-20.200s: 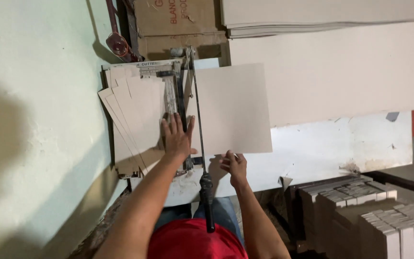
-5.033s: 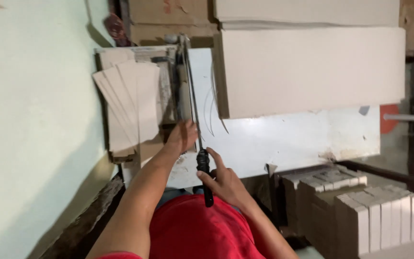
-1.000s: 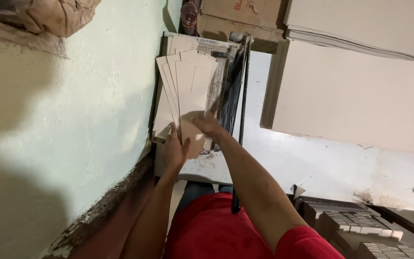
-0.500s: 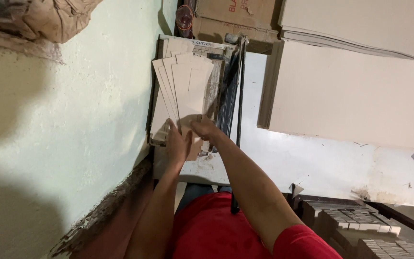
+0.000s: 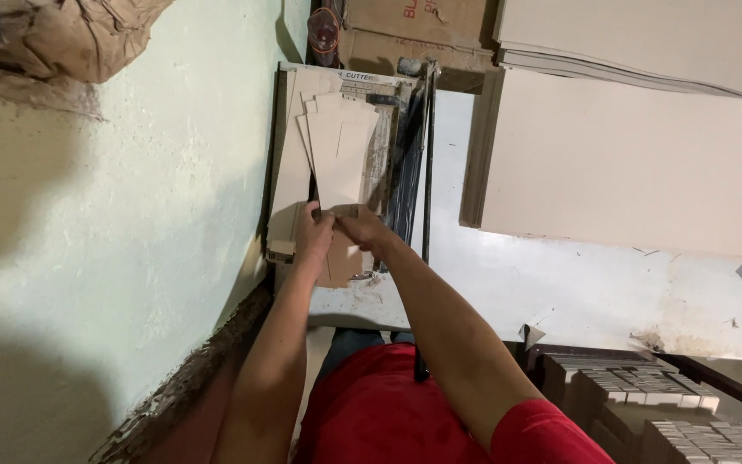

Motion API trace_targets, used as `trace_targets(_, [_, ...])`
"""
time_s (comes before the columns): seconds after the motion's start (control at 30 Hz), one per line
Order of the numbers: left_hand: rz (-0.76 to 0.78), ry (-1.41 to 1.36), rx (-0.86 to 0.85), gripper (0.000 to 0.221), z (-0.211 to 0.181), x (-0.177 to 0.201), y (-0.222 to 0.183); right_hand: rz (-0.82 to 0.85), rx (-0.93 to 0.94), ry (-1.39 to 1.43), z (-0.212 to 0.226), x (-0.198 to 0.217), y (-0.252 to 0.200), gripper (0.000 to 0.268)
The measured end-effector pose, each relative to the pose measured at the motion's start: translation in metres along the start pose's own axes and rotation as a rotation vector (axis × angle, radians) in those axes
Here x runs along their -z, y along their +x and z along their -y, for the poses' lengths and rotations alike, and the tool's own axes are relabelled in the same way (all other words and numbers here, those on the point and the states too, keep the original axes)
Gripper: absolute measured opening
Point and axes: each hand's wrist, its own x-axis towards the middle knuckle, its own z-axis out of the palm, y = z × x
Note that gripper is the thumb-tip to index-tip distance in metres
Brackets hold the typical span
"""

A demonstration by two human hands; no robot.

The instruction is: Using a manual guillotine paper cutter to cut cardboard sheets and stacking the results.

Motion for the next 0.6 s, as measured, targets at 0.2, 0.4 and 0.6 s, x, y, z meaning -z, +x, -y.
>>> trace_targets(0.2, [0.046, 0.26, -0.139, 0.05, 0.005, 0.009, 0.019, -0.08, 0.046, 0.051, -0.01, 0.001, 0.021, 0.077])
trace_targets(0.4, [-0.307, 0.686, -0.378, 0.042, -0.044, 0.022, -0.002, -0.28, 0.169, -0.121, -0.034, -0.002, 0.057, 0.059])
trace_targets(0.6, [-0.34, 0.909, -0.444, 0.048, -0.039, 0.024, 0.03, -0.194, -0.015, 0.299, -0.007, 0.006, 0.042, 0.07])
